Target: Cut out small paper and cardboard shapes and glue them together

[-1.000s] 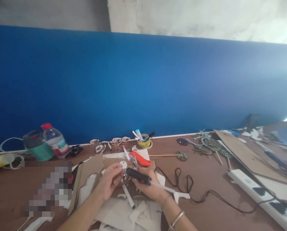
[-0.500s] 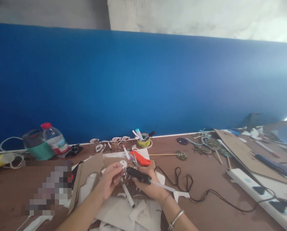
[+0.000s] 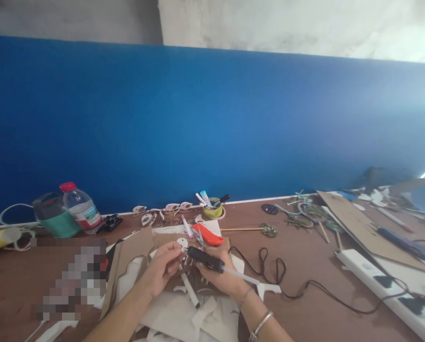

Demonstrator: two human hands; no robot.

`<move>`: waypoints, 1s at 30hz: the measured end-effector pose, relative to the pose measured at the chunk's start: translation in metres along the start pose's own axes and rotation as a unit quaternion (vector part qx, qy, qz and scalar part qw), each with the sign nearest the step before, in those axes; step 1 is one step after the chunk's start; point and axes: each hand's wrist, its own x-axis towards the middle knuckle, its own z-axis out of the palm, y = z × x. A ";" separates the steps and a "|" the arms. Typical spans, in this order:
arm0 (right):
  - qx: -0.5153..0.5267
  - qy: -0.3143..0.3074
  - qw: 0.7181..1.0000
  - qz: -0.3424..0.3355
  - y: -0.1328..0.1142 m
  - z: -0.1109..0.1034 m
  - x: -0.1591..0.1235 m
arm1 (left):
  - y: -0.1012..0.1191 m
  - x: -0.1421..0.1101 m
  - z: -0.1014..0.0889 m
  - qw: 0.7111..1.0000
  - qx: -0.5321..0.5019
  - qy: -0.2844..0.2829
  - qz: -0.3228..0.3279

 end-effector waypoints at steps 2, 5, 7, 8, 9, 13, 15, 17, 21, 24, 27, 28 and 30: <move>0.002 -0.001 1.000 -0.004 0.001 0.000 0.000 | 0.000 0.000 -0.001 1.000 -0.003 -0.002 -0.002; 0.000 -0.005 1.000 -0.008 0.004 0.000 0.000 | 0.001 -0.001 0.000 1.000 -0.001 -0.002 -0.003; -0.010 -0.008 1.000 -0.014 0.005 0.000 0.001 | 0.002 -0.002 0.001 1.000 0.001 0.000 0.001; -0.015 -0.010 1.000 -0.017 0.005 0.000 0.000 | 0.002 -0.002 0.001 1.000 0.001 0.002 0.003; -0.022 -0.012 0.999 -0.023 0.005 -0.001 0.000 | 0.003 -0.002 0.002 1.000 0.000 0.006 0.006; -0.050 -0.017 0.998 -0.036 0.001 -0.003 -0.001 | 0.003 -0.002 0.003 1.000 -0.003 0.025 0.012; -0.050 -0.021 0.998 -0.036 0.000 -0.002 -0.001 | 0.003 -0.002 0.003 1.000 -0.003 0.026 0.008; -0.044 -0.019 0.998 -0.040 -0.001 -0.002 -0.001 | 0.003 -0.002 0.003 1.000 0.001 0.019 0.004; -0.066 0.011 0.996 -0.053 0.001 -0.003 -0.001 | 0.003 -0.002 0.003 1.000 0.009 0.012 0.005; -0.116 0.025 0.988 -0.094 0.004 -0.005 -0.001 | 0.004 -0.002 0.003 1.000 0.008 0.021 0.011; -0.158 0.019 0.977 -0.140 0.006 -0.006 -0.003 | 0.005 -0.001 0.003 1.000 0.007 0.021 0.015; -0.167 0.025 0.974 -0.150 0.006 -0.007 -0.003 | 0.005 -0.001 0.003 1.000 0.008 0.018 0.017; -0.179 0.056 0.969 -0.162 0.007 -0.010 -0.003 | 0.005 -0.002 0.003 1.000 0.009 0.018 0.019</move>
